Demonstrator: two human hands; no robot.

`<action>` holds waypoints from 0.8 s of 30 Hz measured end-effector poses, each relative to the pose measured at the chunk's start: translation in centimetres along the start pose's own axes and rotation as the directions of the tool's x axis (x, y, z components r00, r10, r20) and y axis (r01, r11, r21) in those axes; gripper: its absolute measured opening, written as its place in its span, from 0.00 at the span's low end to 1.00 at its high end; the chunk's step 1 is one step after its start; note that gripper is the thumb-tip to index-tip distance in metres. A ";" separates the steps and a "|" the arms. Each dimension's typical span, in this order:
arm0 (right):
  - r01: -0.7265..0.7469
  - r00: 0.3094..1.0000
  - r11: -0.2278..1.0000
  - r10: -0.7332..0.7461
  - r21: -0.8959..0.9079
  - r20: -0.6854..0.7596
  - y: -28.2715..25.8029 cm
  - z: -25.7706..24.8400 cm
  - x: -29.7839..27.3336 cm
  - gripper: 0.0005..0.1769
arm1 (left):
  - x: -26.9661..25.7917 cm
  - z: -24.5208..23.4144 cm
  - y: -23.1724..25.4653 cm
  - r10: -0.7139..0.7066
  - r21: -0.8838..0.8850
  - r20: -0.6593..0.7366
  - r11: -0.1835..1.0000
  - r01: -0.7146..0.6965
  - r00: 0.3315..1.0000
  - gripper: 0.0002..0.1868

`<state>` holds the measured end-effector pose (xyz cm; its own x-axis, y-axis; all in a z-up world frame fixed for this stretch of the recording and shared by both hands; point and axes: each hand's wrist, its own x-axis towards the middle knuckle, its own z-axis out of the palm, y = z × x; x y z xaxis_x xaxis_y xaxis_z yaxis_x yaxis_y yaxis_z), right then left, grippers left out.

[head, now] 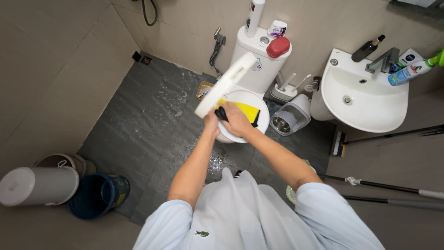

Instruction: Cleaning and replacing the liner of a small white trash bin.

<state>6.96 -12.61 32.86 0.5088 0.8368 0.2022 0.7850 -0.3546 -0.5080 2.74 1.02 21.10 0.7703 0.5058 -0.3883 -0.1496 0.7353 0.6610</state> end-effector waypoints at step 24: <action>0.097 0.994 0.994 -0.100 0.051 0.053 -4.5 0.5 -4.4 0.41 | 4.0 -4.8 -1.0 0.340 0.168 -0.171 0.935 -0.312 0.925 0.30</action>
<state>0.98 -14.45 33.85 0.4087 0.8888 0.2073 0.8117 -0.2502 -0.5278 2.98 4.44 15.85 0.5554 0.7949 -0.2442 -0.2762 0.4534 0.8474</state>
